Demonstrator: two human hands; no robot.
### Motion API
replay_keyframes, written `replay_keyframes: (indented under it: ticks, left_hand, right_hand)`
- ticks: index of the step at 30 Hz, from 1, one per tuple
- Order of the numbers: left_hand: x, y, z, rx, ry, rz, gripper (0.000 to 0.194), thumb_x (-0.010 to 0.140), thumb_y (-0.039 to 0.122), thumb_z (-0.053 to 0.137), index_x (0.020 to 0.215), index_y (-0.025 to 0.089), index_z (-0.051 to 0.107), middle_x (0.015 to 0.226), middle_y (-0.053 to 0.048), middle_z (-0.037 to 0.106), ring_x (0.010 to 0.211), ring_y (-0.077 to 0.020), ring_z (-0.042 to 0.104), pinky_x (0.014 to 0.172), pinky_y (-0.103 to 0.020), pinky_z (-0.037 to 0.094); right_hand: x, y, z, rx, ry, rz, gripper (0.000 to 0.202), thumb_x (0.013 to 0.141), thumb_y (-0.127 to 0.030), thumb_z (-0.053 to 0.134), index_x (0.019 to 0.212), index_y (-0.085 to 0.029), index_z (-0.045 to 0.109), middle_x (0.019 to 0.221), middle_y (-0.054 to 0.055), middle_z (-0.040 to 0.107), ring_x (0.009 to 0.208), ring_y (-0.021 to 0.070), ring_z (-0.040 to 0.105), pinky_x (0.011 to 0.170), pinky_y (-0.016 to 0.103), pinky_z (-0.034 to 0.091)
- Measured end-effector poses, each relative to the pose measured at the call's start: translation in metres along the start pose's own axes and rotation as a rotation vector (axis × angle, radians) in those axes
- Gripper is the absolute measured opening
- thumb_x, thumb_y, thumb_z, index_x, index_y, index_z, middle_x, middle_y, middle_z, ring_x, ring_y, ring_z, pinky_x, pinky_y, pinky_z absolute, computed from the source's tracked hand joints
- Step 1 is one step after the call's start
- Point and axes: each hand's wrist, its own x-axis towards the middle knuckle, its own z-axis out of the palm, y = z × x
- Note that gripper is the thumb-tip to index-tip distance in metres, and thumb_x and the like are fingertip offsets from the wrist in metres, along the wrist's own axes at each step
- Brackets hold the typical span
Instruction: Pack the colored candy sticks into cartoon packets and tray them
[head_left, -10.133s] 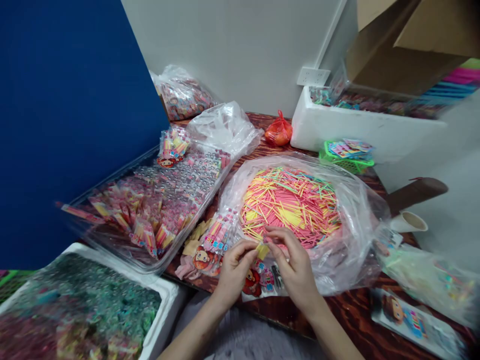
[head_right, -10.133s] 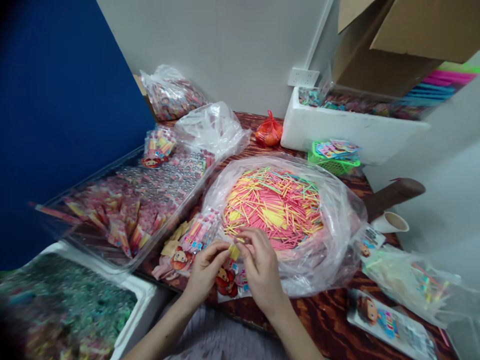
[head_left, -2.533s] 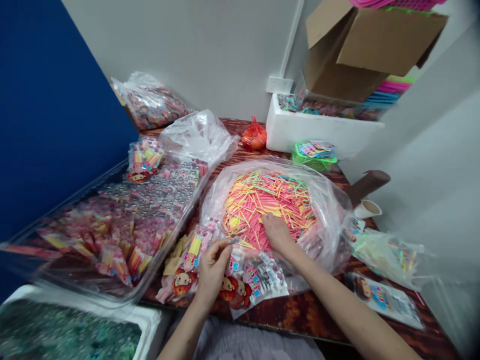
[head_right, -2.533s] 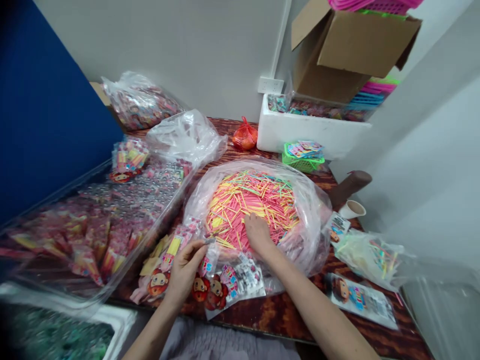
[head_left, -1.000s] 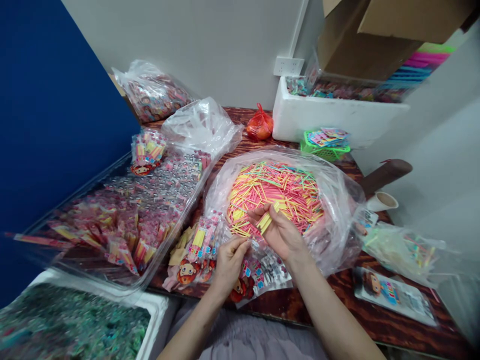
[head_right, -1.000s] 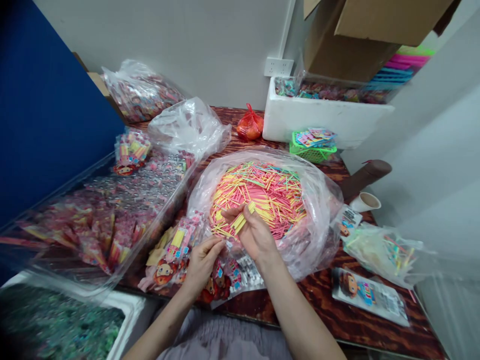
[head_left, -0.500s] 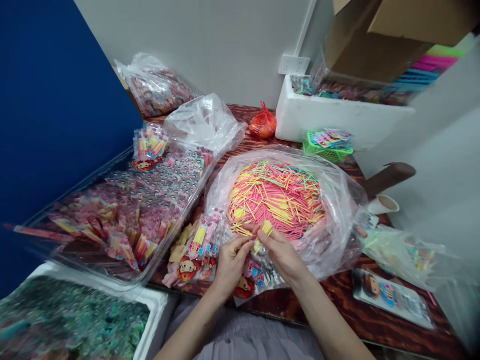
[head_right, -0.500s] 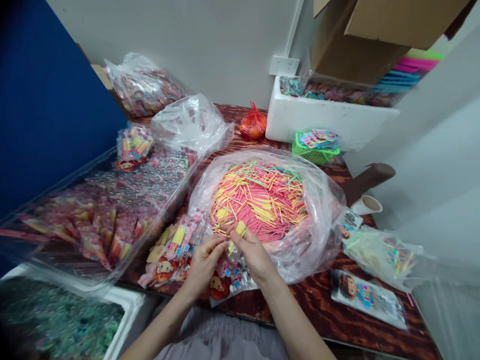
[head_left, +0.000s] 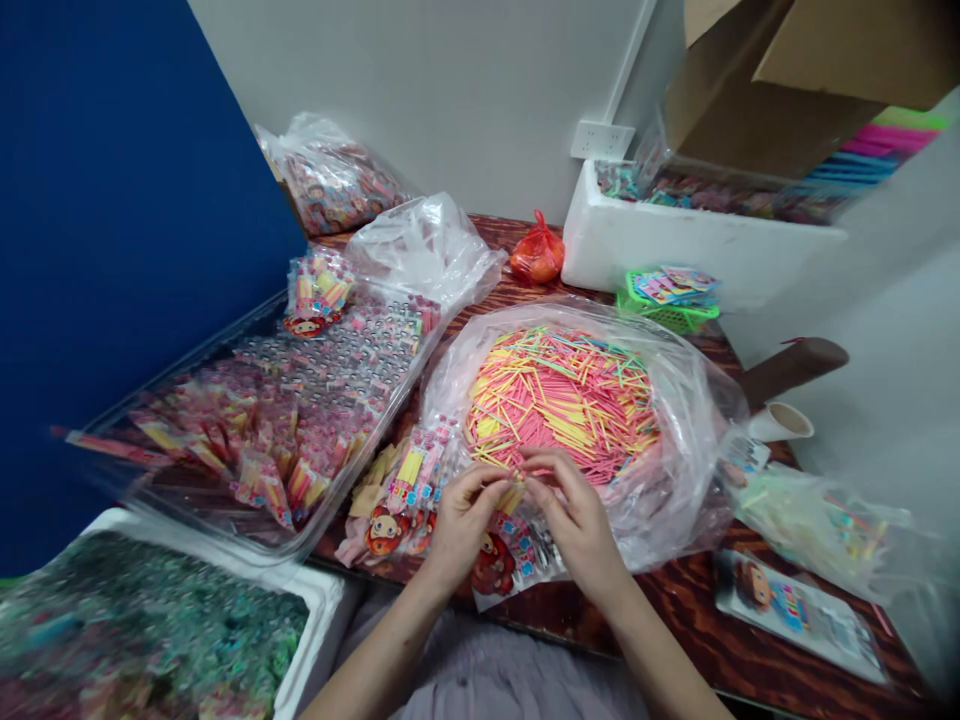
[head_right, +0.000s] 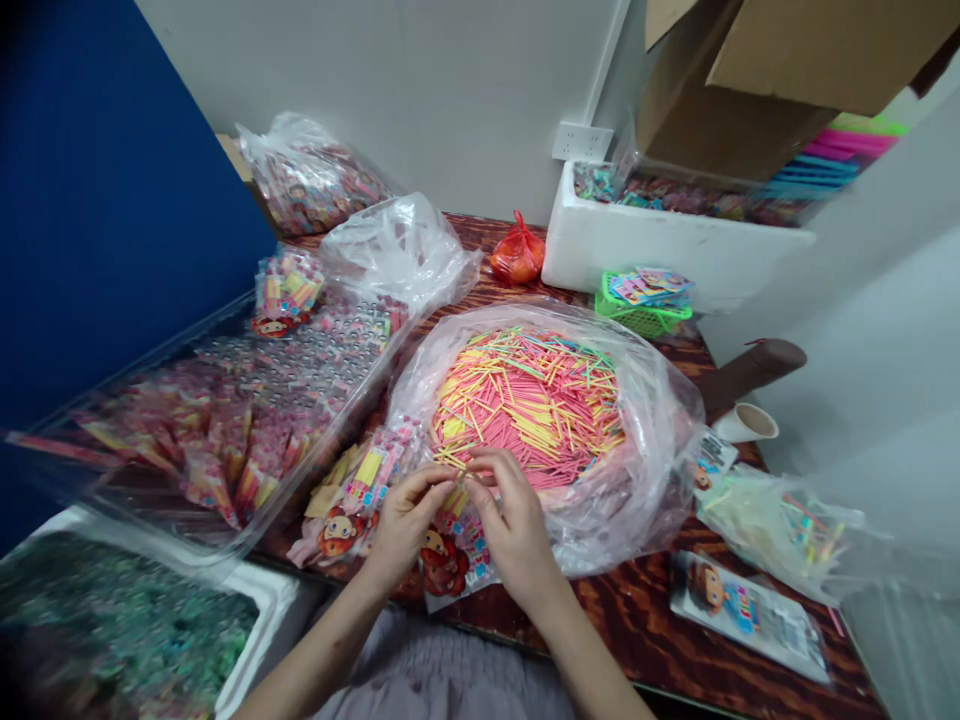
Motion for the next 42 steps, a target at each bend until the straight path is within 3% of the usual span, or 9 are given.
replay_keyframes:
  ticks: [8,16,20,23,26,28,33,37,42]
  left_hand:
    - [-0.011,0.003,-0.013,-0.073,0.042,-0.091,0.016,0.084,0.028,0.061,0.091,0.017,0.071,0.092,-0.005,0.071,0.088,-0.0176,0.064,0.082,-0.028,0.05]
    - [-0.017,-0.007,-0.033,-0.072,0.118,-0.164,0.018,0.081,0.03,0.063,0.09,0.016,0.07,0.089,-0.005,0.071,0.086,-0.0184,0.065,0.079,-0.028,0.051]
    - [-0.015,-0.001,-0.05,0.119,0.111,-0.072,0.018,0.084,0.032,0.06,0.089,0.018,0.069,0.088,-0.005,0.07,0.085,-0.0189,0.064,0.078,-0.028,0.05]
    - [-0.006,-0.004,-0.068,0.408,0.224,0.056,0.018,0.088,0.034,0.055,0.089,0.019,0.066,0.089,-0.004,0.066,0.086,-0.0192,0.062,0.08,-0.03,0.049]
    - [0.009,-0.022,-0.081,0.725,0.352,0.199,0.019,0.09,0.033,0.05,0.091,0.018,0.062,0.099,-0.007,0.062,0.097,-0.0228,0.059,0.091,-0.038,0.045]
    - [0.02,-0.037,-0.083,0.925,0.391,0.273,0.019,0.091,0.031,0.047,0.089,0.017,0.061,0.106,-0.011,0.061,0.103,-0.0264,0.056,0.096,-0.044,0.042]
    - [0.032,-0.05,-0.079,1.021,0.445,0.292,0.028,0.094,0.028,0.041,0.11,0.013,0.058,0.115,-0.017,0.059,0.111,-0.0287,0.054,0.098,-0.046,0.042]
    - [0.027,-0.041,-0.079,0.999,0.426,0.217,0.047,0.094,0.03,0.041,0.138,0.014,0.04,0.129,-0.018,0.055,0.12,-0.0311,0.052,0.102,-0.049,0.04]
    - [0.019,-0.029,-0.076,1.024,0.387,0.22,0.057,0.092,0.038,0.046,0.142,0.014,0.035,0.136,-0.019,0.05,0.127,-0.0336,0.046,0.106,-0.051,0.036]
  right_hand:
    - [0.003,-0.001,0.019,-0.052,-0.053,-0.06,0.014,0.092,-0.024,0.055,0.099,-0.028,0.067,0.117,0.006,0.06,0.113,0.0243,0.052,0.097,0.038,0.039]
    - [0.005,-0.002,0.035,-0.003,-0.244,0.003,0.017,0.087,-0.021,0.061,0.1,-0.027,0.07,0.116,0.005,0.062,0.114,0.0237,0.053,0.1,0.04,0.038]
    - [0.004,0.003,0.031,0.321,-0.339,0.116,0.027,0.087,-0.026,0.062,0.114,-0.029,0.067,0.121,0.004,0.064,0.116,0.021,0.055,0.099,0.036,0.04]
    - [0.011,0.027,0.011,0.389,-0.166,0.223,0.023,0.088,-0.029,0.059,0.109,-0.026,0.068,0.108,0.004,0.07,0.103,0.0209,0.062,0.086,0.033,0.046]
    - [0.028,0.063,-0.022,-0.024,0.131,0.148,0.015,0.088,-0.023,0.055,0.092,-0.022,0.069,0.093,0.005,0.07,0.091,0.0215,0.061,0.084,0.035,0.045]
    - [0.041,0.086,-0.042,-0.434,0.217,0.077,0.019,0.089,-0.016,0.049,0.092,-0.019,0.068,0.094,0.008,0.067,0.095,0.0237,0.057,0.088,0.037,0.042]
    - [0.068,0.112,-0.057,-1.223,0.02,0.026,0.025,0.088,-0.009,0.047,0.107,-0.014,0.062,0.107,0.016,0.061,0.103,0.0286,0.047,0.086,0.039,0.036]
    - [0.079,0.111,-0.051,-1.372,-0.089,-0.04,0.022,0.09,-0.01,0.043,0.104,-0.013,0.06,0.103,0.017,0.059,0.098,0.0294,0.047,0.081,0.04,0.035]
    - [0.086,0.114,-0.044,-1.328,-0.12,-0.043,0.024,0.091,-0.008,0.039,0.099,-0.012,0.061,0.099,0.018,0.06,0.094,0.0293,0.048,0.079,0.04,0.034]
